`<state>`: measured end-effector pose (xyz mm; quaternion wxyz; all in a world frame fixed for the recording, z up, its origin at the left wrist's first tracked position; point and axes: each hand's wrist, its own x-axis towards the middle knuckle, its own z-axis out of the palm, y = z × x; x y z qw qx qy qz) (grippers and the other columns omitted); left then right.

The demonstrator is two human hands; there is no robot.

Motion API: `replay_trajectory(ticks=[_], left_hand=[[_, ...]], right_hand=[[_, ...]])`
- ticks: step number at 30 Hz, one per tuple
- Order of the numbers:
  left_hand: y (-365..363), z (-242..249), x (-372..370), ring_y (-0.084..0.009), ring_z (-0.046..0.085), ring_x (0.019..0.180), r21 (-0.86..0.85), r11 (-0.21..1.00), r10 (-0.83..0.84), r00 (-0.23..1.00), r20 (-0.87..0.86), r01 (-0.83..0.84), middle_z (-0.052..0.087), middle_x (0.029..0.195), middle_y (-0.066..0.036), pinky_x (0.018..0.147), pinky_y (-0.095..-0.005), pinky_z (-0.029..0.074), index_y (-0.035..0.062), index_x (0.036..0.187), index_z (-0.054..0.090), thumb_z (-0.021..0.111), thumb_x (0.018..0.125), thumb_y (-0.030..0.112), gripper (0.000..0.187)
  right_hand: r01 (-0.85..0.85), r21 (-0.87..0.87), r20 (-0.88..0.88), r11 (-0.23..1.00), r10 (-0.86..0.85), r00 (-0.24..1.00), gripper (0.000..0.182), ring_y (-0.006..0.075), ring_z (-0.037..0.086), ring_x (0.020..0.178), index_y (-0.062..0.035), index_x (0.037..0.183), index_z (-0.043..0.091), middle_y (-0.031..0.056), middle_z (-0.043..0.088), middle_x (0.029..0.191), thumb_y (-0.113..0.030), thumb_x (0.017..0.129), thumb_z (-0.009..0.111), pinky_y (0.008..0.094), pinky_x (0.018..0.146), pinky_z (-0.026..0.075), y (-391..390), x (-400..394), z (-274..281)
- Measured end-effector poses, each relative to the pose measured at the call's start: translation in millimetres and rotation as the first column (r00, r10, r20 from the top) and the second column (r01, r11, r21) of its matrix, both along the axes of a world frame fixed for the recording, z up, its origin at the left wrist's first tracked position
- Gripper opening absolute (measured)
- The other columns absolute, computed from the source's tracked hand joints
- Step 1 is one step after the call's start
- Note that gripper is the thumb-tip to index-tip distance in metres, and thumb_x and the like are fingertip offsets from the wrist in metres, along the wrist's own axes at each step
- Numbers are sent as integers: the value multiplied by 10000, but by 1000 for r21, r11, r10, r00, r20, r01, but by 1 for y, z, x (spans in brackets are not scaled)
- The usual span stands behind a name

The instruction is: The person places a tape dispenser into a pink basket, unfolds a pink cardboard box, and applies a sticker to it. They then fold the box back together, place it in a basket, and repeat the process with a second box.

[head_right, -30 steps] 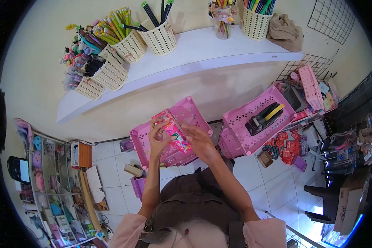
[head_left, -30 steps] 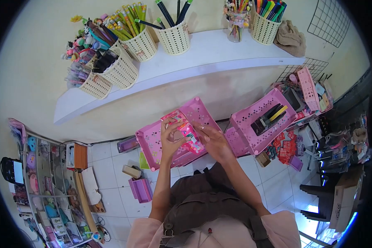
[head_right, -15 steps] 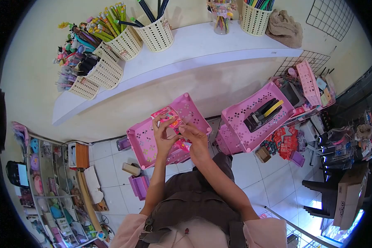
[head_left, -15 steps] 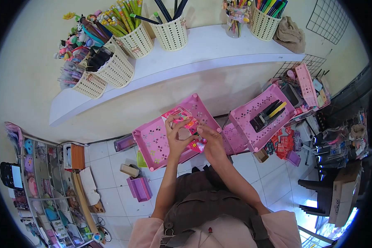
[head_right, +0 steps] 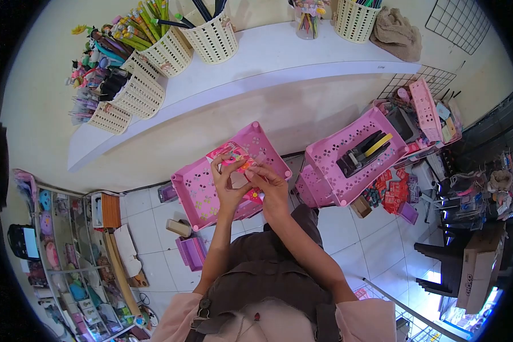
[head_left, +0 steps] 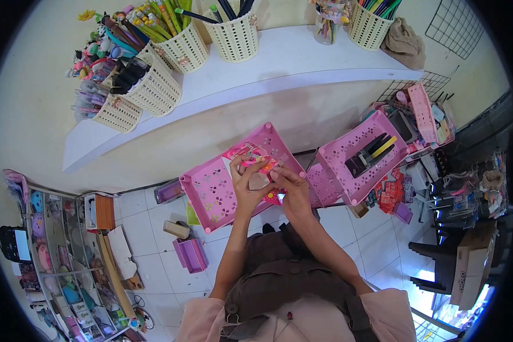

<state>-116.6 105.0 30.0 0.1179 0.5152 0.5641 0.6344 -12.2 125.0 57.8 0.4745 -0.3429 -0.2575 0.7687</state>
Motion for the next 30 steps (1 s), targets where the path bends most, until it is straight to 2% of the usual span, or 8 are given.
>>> replay_trajectory(ticks=[6, 8, 21, 27, 29, 30], left_hand=[[-1, -1, 2, -228, 361, 1032, -15, 1000, 23, 999, -24, -23, 351, 1021, -74, 880, -354, 320, 58, 884, 610, 769, 422, 86, 489], [-1, -3, 3, -229, 365, 1029, -4, 1000, 27, 999, -31, -27, 352, 1020, -75, 874, -356, 327, 57, 882, 610, 769, 424, 87, 486], [-1, -3, 5, -237, 379, 1022, 21, 998, 52, 997, -58, -50, 356, 1022, -83, 864, -362, 340, 43, 877, 607, 766, 429, 81, 477], [-1, -2, 5, -241, 380, 1021, 18, 999, 48, 997, -59, -47, 349, 1031, -89, 861, -364, 345, 44, 881, 602, 729, 452, 31, 448], [-1, -3, 5, -242, 381, 1021, 9, 999, 53, 997, -60, -53, 347, 1034, -90, 859, -365, 346, 46, 881, 602, 720, 456, 22, 442], [-1, -4, 5, -244, 380, 1022, 14, 999, 49, 997, -53, -48, 349, 1031, -91, 860, -367, 343, 47, 879, 602, 716, 459, 24, 435]], right_hand=[[33, 30, 8, 999, -33, 999, 105, 97, 556, 724, -43, 799, 613, 28, 596, 811, -10, 699, 614, 188, 578, 438, 0, -2, -1], [42, -26, 23, 999, -41, 999, 126, 65, 514, 685, -17, 789, 618, 20, 567, 841, 11, 668, 639, 172, 540, 391, 0, -2, 1], [37, -51, 13, 998, -36, 999, 138, 93, 529, 788, -25, 793, 618, 26, 527, 966, 19, 664, 636, 193, 588, 443, 0, -2, -2], [76, 21, 43, 997, -77, 996, 150, 102, 502, 872, -37, 787, 614, 42, 511, 997, 20, 651, 645, 202, 636, 447, -2, -6, 2], [119, 159, 104, 980, -137, 985, 124, 67, 528, 712, -62, 766, 609, 26, 520, 975, -9, 661, 649, 165, 516, 409, -2, -8, -3], [120, 159, 104, 980, -138, 985, 124, 67, 528, 712, -62, 766, 609, 26, 520, 975, -9, 661, 649, 165, 516, 409, -2, -8, -5]])
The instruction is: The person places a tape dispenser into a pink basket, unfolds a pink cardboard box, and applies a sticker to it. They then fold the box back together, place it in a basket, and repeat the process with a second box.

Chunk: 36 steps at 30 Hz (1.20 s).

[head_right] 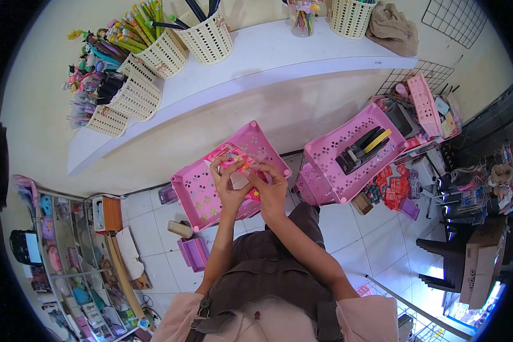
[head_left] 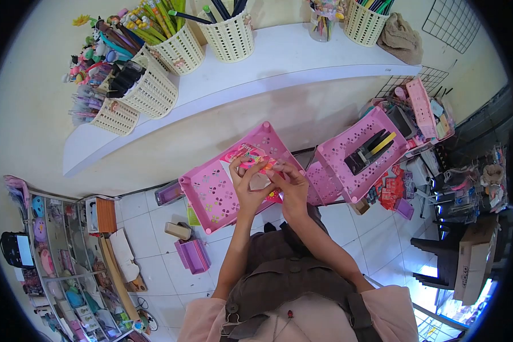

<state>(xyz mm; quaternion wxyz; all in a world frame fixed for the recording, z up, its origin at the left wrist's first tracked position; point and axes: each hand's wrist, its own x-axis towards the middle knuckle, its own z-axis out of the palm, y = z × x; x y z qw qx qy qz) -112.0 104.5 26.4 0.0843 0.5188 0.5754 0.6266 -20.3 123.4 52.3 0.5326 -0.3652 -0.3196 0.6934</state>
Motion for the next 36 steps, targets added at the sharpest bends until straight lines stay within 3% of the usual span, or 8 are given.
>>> replay_trajectory(ticks=[3, 5, 15, 17, 21, 23, 29, 36], left_hand=[[0, 2, 1, -249, 378, 1019, 2, 1000, 4, 1000, -4, -4, 356, 1024, -95, 862, -371, 336, 50, 876, 601, 710, 466, 31, 424], [0, 4, 1, -251, 378, 1016, -1, 1000, 11, 1000, -16, -11, 359, 1019, -97, 863, -373, 331, 51, 876, 601, 707, 470, 36, 420], [1, 0, 1, -249, 384, 996, 36, 999, 30, 999, -17, -30, 377, 1004, -101, 859, -374, 328, 61, 888, 601, 695, 490, 44, 409], [1, 0, 0, -248, 384, 995, 38, 999, 28, 999, -15, -28, 377, 1005, -101, 857, -373, 329, 62, 888, 602, 694, 493, 46, 405], [1, 0, 0, -248, 385, 996, 40, 999, 28, 999, -30, -27, 377, 1008, -103, 846, -370, 334, 64, 882, 602, 713, 506, 80, 392], [2, -1, 0, -249, 385, 997, 51, 998, 21, 1000, -22, -20, 377, 1008, -104, 844, -370, 334, 65, 880, 602, 720, 509, 93, 390], [3, 0, 2, -244, 395, 988, 73, 997, 26, 1000, 0, -26, 393, 997, -101, 843, -368, 335, 50, 856, 602, 730, 506, 100, 376], [0, -6, 2, -250, 489, 912, 181, 983, 20, 995, -97, -3, 478, 979, -121, 787, -340, 396, 72, 1035, 490, 722, 518, 51, 567]], right_hand=[[66, 105, 131, 992, -80, 988, 136, 95, 522, 777, -53, 758, 608, 29, 513, 933, -18, 640, 666, 205, 614, 430, 0, 0, -3], [91, 262, 347, 961, -182, 920, 216, 166, 473, 936, -69, 796, 621, 71, 499, 961, -56, 597, 705, 286, 823, 355, -2, 1, 3], [131, 422, 435, 897, -327, 839, 249, 115, 482, 821, -110, 808, 632, 48, 411, 1046, -86, 579, 727, 261, 767, 381, -7, -2, 6], [149, 408, 445, 901, -339, 829, 252, 166, 424, 1003, -112, 816, 626, 51, 418, 1067, -77, 583, 717, 312, 863, 310, -10, -3, 9], [127, 451, 472, 883, -357, 806, 300, 172, 417, 1019, -113, 857, 615, 54, 413, 1074, -74, 578, 717, 324, 880, 291, -11, -3, 5], [122, 565, 466, 816, -437, 769, 335, 155, 500, 831, -107, 877, 617, 66, 419, 1057, -69, 563, 726, 277, 731, 405, -10, -3, 3], [69, 581, 476, 811, -407, 780, 324, 185, 507, 880, -97, 910, 609, 72, 491, 1030, -85, 598, 696, 306, 741, 404, -10, 1, -4], [61, 564, 474, 823, -383, 793, 263, 181, 505, 886, -110, 910, 614, 67, 527, 983, -115, 649, 650, 304, 780, 337, -8, 4, -11]])
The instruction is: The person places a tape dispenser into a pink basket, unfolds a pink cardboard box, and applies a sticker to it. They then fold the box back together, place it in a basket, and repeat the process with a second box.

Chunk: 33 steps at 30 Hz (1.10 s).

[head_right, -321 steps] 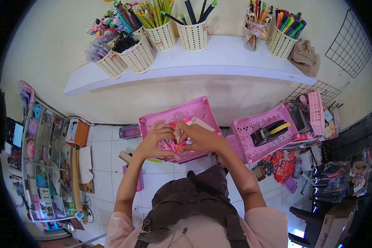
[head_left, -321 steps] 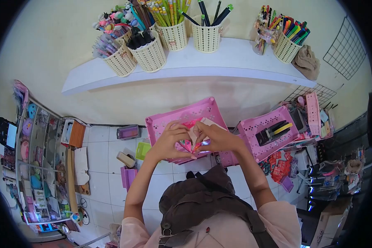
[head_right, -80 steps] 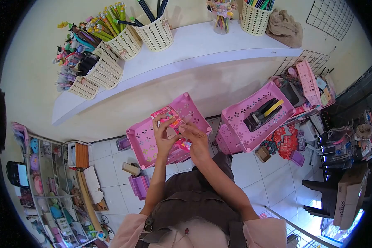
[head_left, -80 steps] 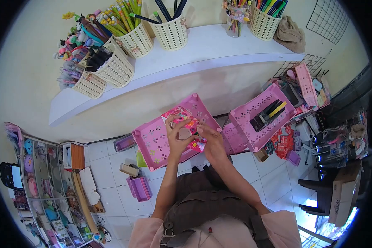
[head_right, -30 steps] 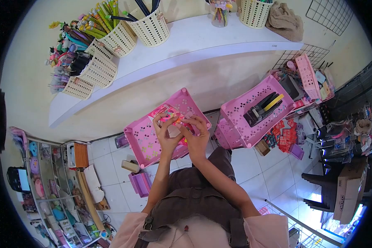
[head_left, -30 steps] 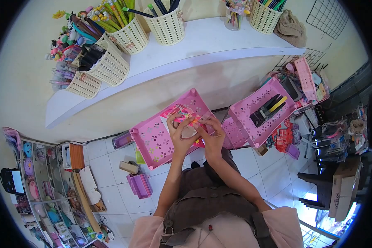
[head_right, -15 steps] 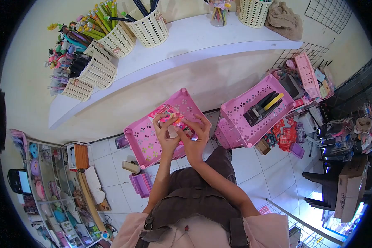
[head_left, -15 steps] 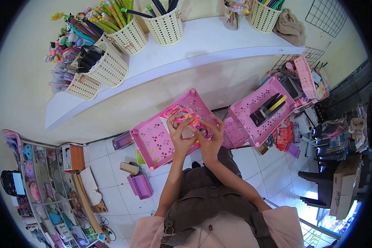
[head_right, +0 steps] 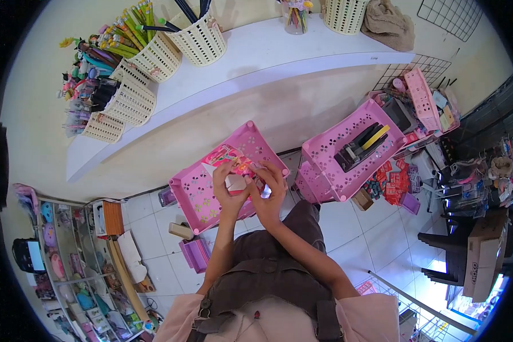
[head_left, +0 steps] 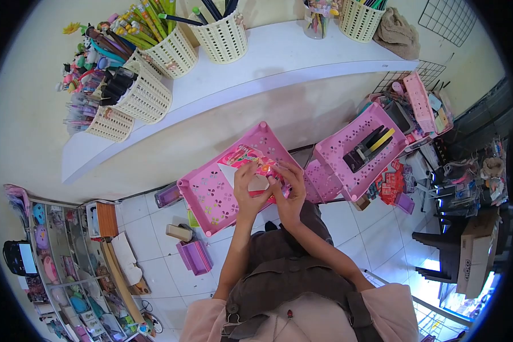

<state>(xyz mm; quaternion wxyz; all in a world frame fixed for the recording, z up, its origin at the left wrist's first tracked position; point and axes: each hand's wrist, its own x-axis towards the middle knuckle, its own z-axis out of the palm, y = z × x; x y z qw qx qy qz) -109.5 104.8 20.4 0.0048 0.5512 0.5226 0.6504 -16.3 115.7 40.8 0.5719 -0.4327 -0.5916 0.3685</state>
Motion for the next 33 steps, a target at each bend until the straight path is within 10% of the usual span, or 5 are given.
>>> replay_trajectory(ticks=[4, 33], left_hand=[[-3, 4, 0, -259, 513, 902, -3, 999, 30, 982, -187, -32, 473, 998, -131, 741, -331, 436, 74, 1043, 491, 710, 536, 16, 555], [-13, 23, 19, -196, 570, 807, -27, 983, 182, 982, -45, -183, 559, 917, -113, 642, -253, 475, 48, 869, 606, 684, 578, -19, 309]], right_hand=[[-40, -13, -76, 999, 39, 996, 226, 170, 502, 886, -104, 913, 612, 73, 533, 981, -96, 690, 572, 295, 789, 296, 0, 1, -2], [-147, 7, -18, 989, 147, 989, 194, 118, 515, 853, -109, 920, 608, 56, 528, 1021, -127, 753, 511, 287, 790, 240, -3, 12, 5]])
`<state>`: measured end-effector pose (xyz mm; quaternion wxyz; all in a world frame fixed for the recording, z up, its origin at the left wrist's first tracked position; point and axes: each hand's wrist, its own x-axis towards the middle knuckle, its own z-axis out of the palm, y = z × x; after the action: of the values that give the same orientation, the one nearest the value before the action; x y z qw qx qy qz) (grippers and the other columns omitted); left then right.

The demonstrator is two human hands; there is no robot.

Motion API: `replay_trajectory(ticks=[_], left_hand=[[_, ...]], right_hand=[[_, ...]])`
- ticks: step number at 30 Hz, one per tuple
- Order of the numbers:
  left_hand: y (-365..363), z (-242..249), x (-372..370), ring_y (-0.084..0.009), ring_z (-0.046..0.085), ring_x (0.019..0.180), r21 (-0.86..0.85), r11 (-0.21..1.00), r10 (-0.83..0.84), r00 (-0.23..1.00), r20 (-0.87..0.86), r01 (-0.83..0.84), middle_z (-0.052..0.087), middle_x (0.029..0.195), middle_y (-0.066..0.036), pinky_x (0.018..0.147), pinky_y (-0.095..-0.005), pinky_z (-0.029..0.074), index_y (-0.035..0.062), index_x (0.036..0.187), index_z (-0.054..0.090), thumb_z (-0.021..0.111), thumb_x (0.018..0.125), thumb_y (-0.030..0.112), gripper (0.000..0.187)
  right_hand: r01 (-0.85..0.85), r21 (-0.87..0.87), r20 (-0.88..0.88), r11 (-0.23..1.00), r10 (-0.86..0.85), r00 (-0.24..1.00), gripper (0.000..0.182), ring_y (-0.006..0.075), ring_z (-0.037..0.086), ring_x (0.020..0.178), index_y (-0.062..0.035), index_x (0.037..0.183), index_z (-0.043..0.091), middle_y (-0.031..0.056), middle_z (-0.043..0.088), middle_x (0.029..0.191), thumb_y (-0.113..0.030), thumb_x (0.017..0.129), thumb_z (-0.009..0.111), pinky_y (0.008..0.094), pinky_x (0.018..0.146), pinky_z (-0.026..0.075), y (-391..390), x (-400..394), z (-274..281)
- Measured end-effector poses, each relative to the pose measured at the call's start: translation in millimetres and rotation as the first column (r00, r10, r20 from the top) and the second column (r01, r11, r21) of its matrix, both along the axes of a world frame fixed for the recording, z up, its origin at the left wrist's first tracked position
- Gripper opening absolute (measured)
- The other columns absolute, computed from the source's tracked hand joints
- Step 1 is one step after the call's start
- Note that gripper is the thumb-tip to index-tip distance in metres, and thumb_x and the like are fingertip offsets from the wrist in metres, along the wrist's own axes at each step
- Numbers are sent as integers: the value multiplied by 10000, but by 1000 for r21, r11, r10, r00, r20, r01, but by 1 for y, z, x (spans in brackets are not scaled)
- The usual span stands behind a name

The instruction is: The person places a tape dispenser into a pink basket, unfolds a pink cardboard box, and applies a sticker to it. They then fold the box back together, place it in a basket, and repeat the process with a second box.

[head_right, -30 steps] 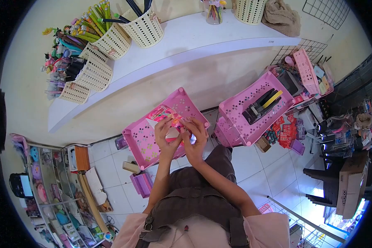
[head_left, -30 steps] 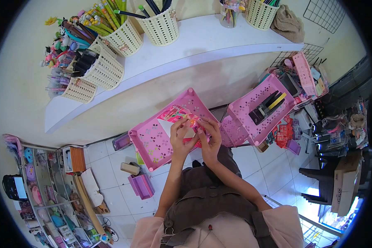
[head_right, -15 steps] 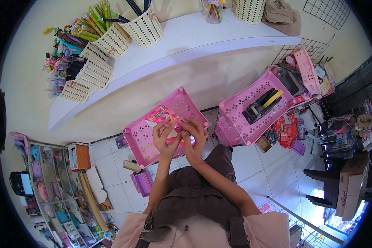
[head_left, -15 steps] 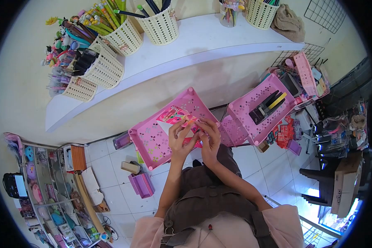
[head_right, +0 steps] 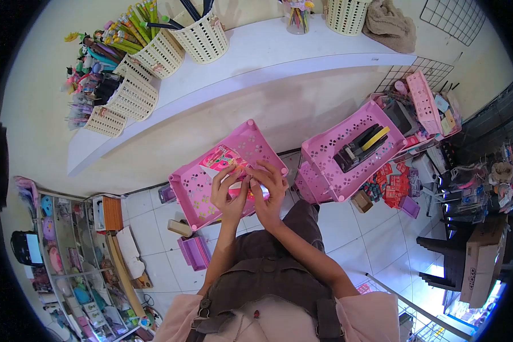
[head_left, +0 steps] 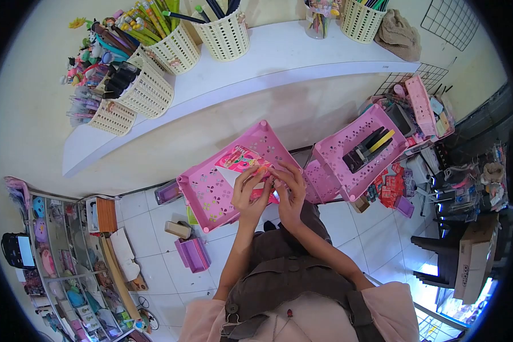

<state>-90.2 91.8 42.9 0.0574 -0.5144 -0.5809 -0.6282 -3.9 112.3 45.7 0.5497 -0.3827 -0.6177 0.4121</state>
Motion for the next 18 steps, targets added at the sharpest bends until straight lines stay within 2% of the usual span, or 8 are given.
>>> replay_trajectory(ticks=[5, 9, 11, 12, 14, 18], left_hand=[[1, 5, 3, -194, 574, 793, 3, 1000, 13, 1000, -1, -13, 567, 899, -108, 634, -248, 475, 52, 857, 610, 686, 575, -20, 300], [1, 4, 2, -202, 580, 799, 4, 1000, 11, 999, -50, -11, 553, 915, -117, 644, -256, 487, 44, 871, 603, 682, 576, -36, 316], [1, 4, 1, -213, 585, 807, 5, 1000, 0, 996, -85, 1, 539, 934, -130, 661, -263, 497, 34, 886, 594, 674, 582, -51, 326], [0, 5, 2, -211, 587, 800, 1, 1000, 6, 997, -82, -6, 539, 934, -131, 655, -263, 497, 33, 881, 594, 675, 581, -51, 322], [1, 5, 2, -210, 589, 792, -1, 1000, 11, 997, -80, -11, 539, 934, -132, 650, -262, 496, 32, 877, 595, 675, 581, -50, 318], [0, 1, 0, -197, 583, 777, 12, 999, 37, 998, -57, -37, 552, 919, -119, 631, -254, 483, 44, 866, 602, 690, 568, -31, 319]], right_hand=[[87, 140, 118, 986, -104, 988, 203, 155, 476, 973, -118, 900, 623, 70, 530, 1024, -101, 712, 549, 325, 870, 230, 4, 2, 9], [99, 80, 84, 992, -106, 991, 222, 185, 449, 1022, -114, 893, 627, 76, 533, 1033, -64, 690, 554, 371, 894, 238, 6, 5, 4], [73, 205, 151, 976, -106, 983, 255, 202, 440, 1042, -107, 902, 622, 95, 513, 1074, -34, 668, 553, 400, 887, 256, 10, 9, 6], [75, 206, 152, 976, -107, 983, 255, 202, 440, 1042, -107, 902, 622, 95, 513, 1074, -34, 668, 553, 400, 887, 256, 12, 10, 7], [43, 412, 277, 910, -170, 946, 261, 205, 452, 1031, -94, 905, 615, 105, 514, 1075, -28, 659, 555, 403, 887, 251, 16, 13, 9], [49, 497, 353, 867, -253, 901, 291, 208, 468, 1012, -72, 934, 589, 119, 540, 1023, -30, 647, 563, 406, 884, 250, 22, 19, 13]])
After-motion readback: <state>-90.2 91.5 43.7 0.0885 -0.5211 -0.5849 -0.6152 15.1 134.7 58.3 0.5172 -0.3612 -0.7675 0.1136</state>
